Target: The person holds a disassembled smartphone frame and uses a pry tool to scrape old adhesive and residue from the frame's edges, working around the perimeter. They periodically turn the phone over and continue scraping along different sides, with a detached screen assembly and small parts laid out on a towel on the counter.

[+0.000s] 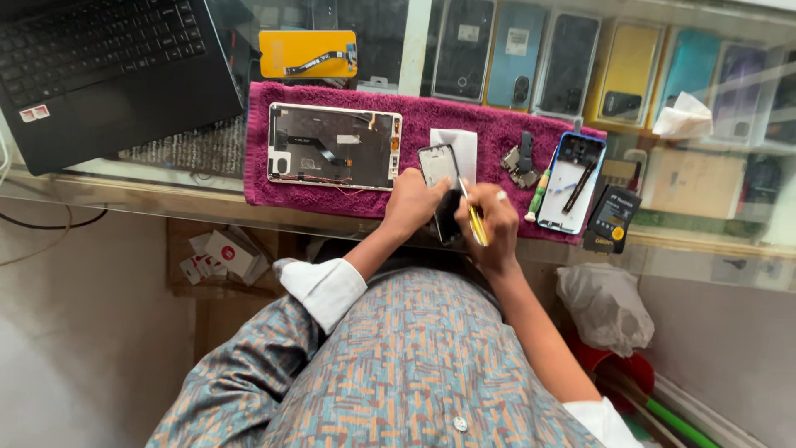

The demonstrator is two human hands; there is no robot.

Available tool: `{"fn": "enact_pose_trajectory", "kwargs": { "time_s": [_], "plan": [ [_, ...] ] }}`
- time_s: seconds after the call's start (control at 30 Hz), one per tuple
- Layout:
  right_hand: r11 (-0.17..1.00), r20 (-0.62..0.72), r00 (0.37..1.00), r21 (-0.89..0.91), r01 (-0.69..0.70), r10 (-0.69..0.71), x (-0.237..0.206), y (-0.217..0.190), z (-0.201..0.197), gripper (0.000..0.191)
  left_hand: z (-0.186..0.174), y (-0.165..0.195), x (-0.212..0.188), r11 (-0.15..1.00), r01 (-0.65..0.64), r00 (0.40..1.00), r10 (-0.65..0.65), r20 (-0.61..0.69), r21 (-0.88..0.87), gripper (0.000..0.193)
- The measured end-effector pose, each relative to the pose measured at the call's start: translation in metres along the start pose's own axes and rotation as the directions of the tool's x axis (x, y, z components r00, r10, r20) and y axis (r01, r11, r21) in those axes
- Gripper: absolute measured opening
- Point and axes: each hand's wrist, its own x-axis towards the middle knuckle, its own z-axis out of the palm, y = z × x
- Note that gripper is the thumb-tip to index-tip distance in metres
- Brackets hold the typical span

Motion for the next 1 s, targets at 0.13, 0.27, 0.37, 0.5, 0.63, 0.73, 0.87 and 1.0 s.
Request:
{"fn": "enact_pose_trajectory", "kwargs": {
  "time_s": [0.13, 0.27, 0.37, 0.5, 0.63, 0.73, 0.87, 1.0],
  "plan": [
    [0.999, 0.016, 1.000, 0.046, -0.006, 0.005, -0.002, 0.000, -0.002, 0.015, 0.000, 0.000, 0.000, 0.999, 0.021, 0.999, -0.020, -0.035, 0.026, 0.049],
    [0.998, 0.031, 0.998, 0.036, -0.053, 0.052, 0.002, 0.004, 0.002, 0.012, 0.000, 0.000, 0.000, 0.999, 0.026, 1.000, -0.026, 0.014, 0.035, 0.049],
    [0.999, 0.013, 0.999, 0.029, 0.039, -0.039, 0.002, 0.004, -0.001, 0.012, 0.000, 0.002, 0.002, 0.997, 0.017, 1.000, -0.017, -0.013, 0.070, 0.050],
    [0.999, 0.007, 1.000, 0.035, 0.019, -0.019, 0.004, 0.004, 0.001, 0.011, -0.001, 0.002, 0.002, 0.997, 0.044, 0.999, -0.043, -0.007, 0.056, 0.048],
    [0.997, 0.023, 0.998, 0.051, -0.051, 0.050, 0.009, 0.005, 0.003, 0.010, -0.001, 0.000, -0.002, 0.999, -0.021, 1.000, 0.021, 0.015, -0.032, 0.045],
    [0.998, 0.019, 1.000, 0.056, -0.003, 0.002, 0.008, 0.003, -0.001, 0.011, -0.001, 0.001, 0.000, 0.999, -0.004, 1.000, 0.004, -0.014, 0.050, 0.044],
    [0.999, 0.023, 1.000, 0.043, 0.006, -0.007, 0.011, 0.003, -0.001, 0.012, -0.001, 0.001, 0.000, 0.999, -0.004, 1.000, 0.004, 0.000, 0.038, 0.046],
    [0.999, 0.046, 0.999, 0.036, 0.003, -0.005, 0.012, 0.005, 0.000, 0.010, -0.001, 0.002, -0.001, 1.000, -0.004, 1.000, 0.004, 0.010, 0.010, 0.045]
  ]
}}
